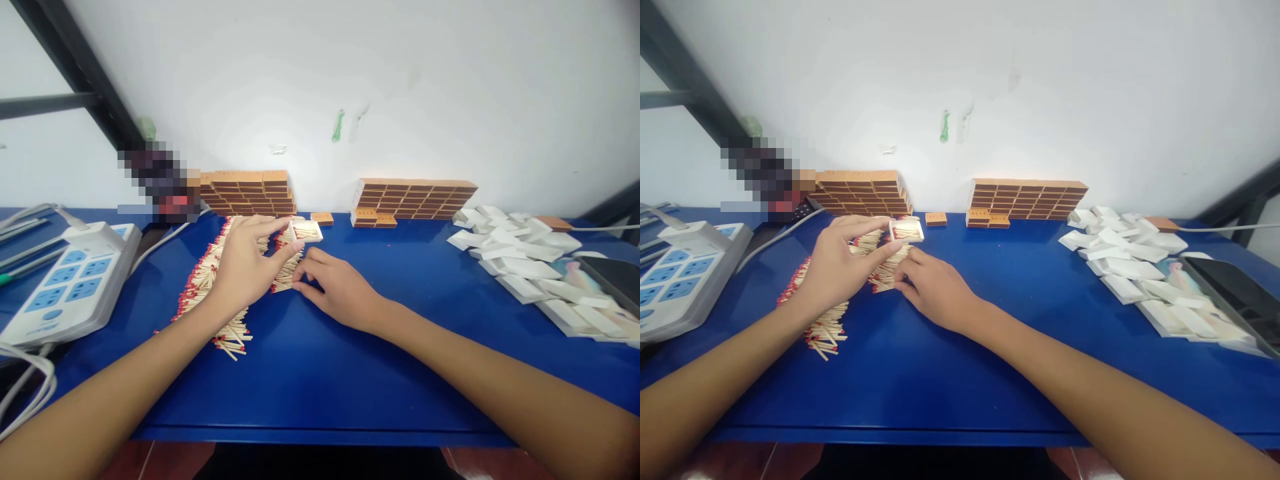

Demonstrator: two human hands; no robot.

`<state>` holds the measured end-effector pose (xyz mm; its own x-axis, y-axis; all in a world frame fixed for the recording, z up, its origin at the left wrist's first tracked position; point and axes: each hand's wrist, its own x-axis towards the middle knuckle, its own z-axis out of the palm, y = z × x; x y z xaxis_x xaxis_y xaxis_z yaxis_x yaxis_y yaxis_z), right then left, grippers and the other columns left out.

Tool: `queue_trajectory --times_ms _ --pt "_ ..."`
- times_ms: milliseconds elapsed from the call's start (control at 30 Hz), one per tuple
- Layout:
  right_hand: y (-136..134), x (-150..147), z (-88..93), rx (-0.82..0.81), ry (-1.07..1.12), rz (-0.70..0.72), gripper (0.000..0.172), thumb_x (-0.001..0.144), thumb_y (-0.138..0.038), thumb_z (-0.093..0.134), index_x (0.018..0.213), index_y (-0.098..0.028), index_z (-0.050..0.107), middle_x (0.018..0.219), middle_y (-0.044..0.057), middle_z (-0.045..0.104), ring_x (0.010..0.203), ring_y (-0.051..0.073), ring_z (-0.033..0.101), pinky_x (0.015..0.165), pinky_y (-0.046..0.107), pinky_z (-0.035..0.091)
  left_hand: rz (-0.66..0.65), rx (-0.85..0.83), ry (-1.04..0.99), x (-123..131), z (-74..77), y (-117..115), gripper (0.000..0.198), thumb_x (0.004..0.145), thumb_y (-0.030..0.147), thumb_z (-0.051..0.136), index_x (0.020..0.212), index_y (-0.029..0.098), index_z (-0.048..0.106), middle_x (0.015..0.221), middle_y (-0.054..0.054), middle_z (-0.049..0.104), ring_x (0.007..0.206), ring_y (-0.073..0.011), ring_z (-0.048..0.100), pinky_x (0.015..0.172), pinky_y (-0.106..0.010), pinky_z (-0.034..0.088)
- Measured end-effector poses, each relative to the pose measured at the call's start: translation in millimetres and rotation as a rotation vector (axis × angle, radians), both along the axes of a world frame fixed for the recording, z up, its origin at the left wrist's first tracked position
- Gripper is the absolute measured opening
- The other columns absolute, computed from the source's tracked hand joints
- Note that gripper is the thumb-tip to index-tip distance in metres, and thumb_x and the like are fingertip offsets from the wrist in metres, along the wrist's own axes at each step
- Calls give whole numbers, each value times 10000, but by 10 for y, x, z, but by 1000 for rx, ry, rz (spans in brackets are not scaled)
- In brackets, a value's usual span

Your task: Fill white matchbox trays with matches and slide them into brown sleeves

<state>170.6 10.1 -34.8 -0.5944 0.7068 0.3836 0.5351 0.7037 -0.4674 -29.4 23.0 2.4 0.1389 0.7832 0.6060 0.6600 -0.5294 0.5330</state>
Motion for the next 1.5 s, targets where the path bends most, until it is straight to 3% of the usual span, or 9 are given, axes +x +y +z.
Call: queue_trajectory --times_ms 333,633,800,933,1300,1500 --pt "-45 184 211 -67 -136 -48 57 1046 -198 599 1023 -186 650 1051 42 599 796 147 561 722 293 429 7 -6 40 -11 4 12 420 880 524 812 1175 225 824 1173 -62 809 1136 -306 688 1042 -475 502" --pt "51 378 359 -177 -201 -3 70 1003 -184 628 948 -190 672 989 34 604 822 154 558 738 298 427 -2 -12 80 2 2 -1 402 900 519 782 1187 240 817 1156 -42 814 1109 -288 690 1048 -451 497" --pt "7 349 351 -235 -198 77 67 984 -170 638 939 -193 682 957 23 608 789 141 550 712 284 425 -6 -10 77 4 5 -2 400 897 512 785 1183 234 817 1148 -50 812 1099 -289 689 1029 -449 496" --pt "-16 302 320 -190 -171 64 6 978 -179 665 980 -183 667 986 36 626 819 150 557 734 290 430 -4 -12 75 3 5 -5 406 898 520 781 1185 235 816 1161 -55 807 1111 -291 684 1041 -451 487" --pt "-20 271 278 -155 -134 65 32 993 -186 668 1024 -195 664 974 30 621 816 156 553 724 288 425 -13 -15 79 4 1 -1 397 894 545 774 1170 262 818 1166 -53 804 1127 -297 679 1072 -458 482" --pt "-7 278 270 -171 -130 59 68 1008 -191 651 943 -188 669 957 32 629 793 147 550 717 285 428 -8 -14 83 5 -13 3 405 887 518 788 1193 256 819 1158 -56 803 1131 -296 671 1068 -457 490"
